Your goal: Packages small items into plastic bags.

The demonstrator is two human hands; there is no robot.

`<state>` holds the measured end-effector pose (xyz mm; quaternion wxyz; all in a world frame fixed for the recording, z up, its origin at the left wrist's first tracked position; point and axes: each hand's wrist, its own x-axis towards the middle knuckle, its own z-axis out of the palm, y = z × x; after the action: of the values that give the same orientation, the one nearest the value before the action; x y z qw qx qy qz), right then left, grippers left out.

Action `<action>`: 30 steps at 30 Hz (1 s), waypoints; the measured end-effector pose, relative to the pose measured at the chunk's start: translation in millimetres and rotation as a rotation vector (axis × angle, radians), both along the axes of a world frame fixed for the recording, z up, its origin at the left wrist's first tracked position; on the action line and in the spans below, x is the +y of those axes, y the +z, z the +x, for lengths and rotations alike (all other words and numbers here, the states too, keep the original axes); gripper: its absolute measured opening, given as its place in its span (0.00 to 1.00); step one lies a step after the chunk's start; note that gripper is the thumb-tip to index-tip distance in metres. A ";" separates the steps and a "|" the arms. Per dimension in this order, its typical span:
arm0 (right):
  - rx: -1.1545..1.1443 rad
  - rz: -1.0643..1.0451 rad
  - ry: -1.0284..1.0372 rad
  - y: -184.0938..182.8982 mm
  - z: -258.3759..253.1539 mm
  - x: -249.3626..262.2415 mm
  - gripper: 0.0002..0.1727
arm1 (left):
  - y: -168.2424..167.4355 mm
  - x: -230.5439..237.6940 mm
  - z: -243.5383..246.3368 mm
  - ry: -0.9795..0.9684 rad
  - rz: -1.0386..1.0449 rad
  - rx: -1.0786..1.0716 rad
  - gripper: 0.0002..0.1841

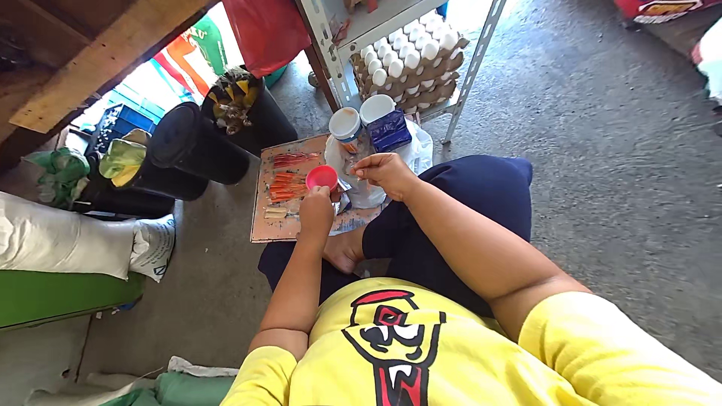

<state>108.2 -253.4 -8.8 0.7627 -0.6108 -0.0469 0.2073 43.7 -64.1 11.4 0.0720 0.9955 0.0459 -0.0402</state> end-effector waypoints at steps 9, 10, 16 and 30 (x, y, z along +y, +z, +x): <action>-0.215 -0.172 0.005 2.2 -2.9 2.8 0.12 | 23.2 19.5 -12.2 -0.039 -0.370 -0.467 0.10; -0.255 -0.218 0.000 2.6 -3.0 2.9 0.13 | 27.1 21.6 -14.2 -0.029 -0.450 -0.498 0.10; -0.449 -0.384 -0.040 4.2 -8.3 6.1 0.12 | 50.2 20.4 -23.5 0.028 -0.821 -0.544 0.09; -0.603 -0.414 -0.101 1.2 -12.2 7.0 0.11 | 51.3 16.3 -26.2 -0.005 -0.830 -0.510 0.07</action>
<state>95.9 -246.4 -7.6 0.5843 -0.7873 -0.1963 -0.0149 17.5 -47.8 62.7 0.4716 0.8611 0.0047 0.1901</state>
